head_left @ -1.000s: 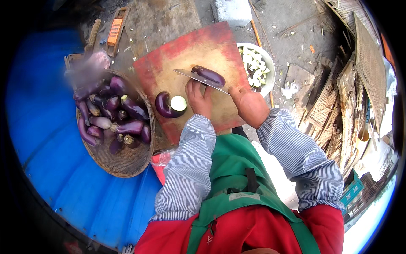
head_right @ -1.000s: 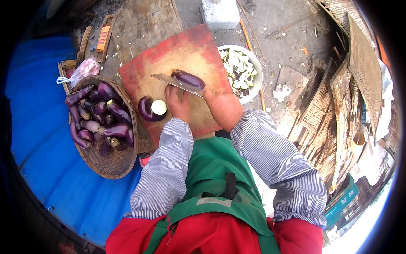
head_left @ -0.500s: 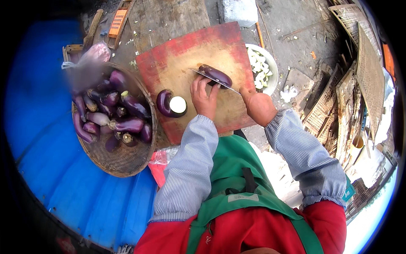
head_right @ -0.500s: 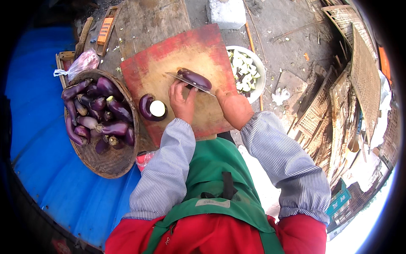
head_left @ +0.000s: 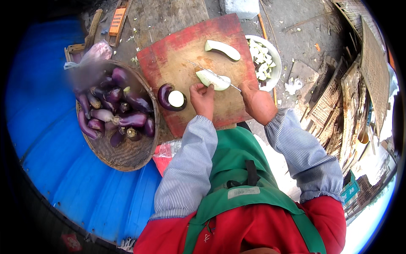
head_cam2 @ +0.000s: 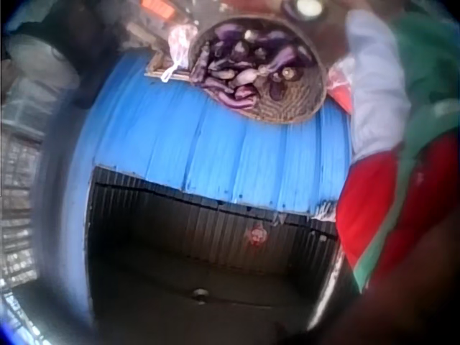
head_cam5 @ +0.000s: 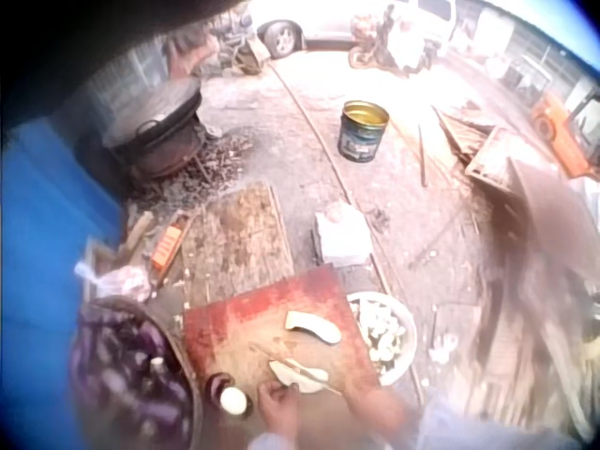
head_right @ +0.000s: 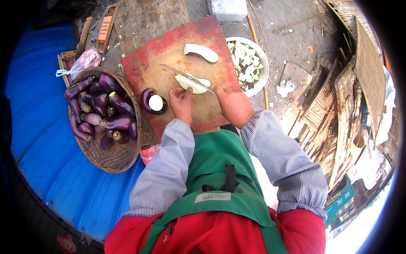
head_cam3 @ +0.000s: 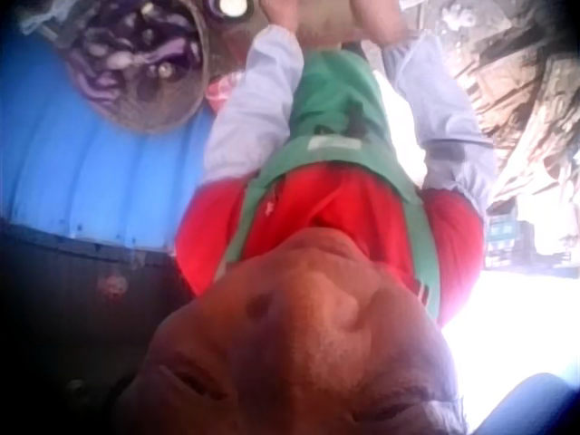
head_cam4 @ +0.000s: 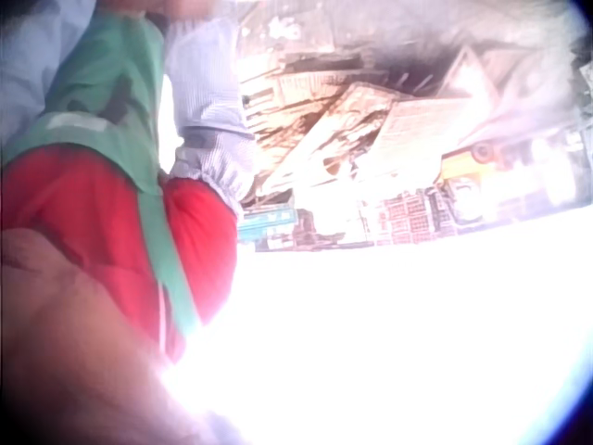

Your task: The person repeatedly selects eggplants from a basket, places them on a cutting board, and uses a cleaver to slice them into small cubes. The cut pieces are transferred into a white bowl. The process continues with multiple eggplants until the bowl is filled.

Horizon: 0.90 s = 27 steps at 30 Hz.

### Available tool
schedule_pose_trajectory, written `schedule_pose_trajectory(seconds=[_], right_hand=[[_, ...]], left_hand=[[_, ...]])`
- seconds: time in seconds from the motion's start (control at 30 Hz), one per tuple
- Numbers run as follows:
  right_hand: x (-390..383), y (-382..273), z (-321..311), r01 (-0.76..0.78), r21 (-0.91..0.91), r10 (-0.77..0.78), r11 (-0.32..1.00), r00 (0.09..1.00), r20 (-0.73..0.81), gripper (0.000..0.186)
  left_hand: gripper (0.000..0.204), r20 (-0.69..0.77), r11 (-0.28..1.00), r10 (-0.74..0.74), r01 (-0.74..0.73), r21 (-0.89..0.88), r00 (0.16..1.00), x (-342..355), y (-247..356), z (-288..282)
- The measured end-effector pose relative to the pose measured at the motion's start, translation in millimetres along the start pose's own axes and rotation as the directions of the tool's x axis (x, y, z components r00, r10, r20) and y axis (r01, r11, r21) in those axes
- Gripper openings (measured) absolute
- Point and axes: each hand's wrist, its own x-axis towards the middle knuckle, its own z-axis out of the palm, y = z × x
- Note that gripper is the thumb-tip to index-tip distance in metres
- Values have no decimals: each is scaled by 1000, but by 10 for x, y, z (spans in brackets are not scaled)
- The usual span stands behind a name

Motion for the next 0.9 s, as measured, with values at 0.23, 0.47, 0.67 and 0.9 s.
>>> schedule_pose_trajectory(seconds=[0.23,0.47,0.67,0.9], right_hand=[[-206,-69,115,12,-95,-7,995,998,55,25],[300,-95,475,26,9,-26,1000,999,43,28],[207,-179,200,-1,65,-2,998,998,59,28],[168,108,-272,-2,-60,-6,998,992,-123,32]], left_hand=[[29,-25,998,29,-30,-49,999,60,-68,24],[28,-4,993,101,-101,64,995,114,-105,-21],[36,47,886,171,-174,429,984,-32,222,-138],[46,588,212,521,-762,612,618,47,739,61]])
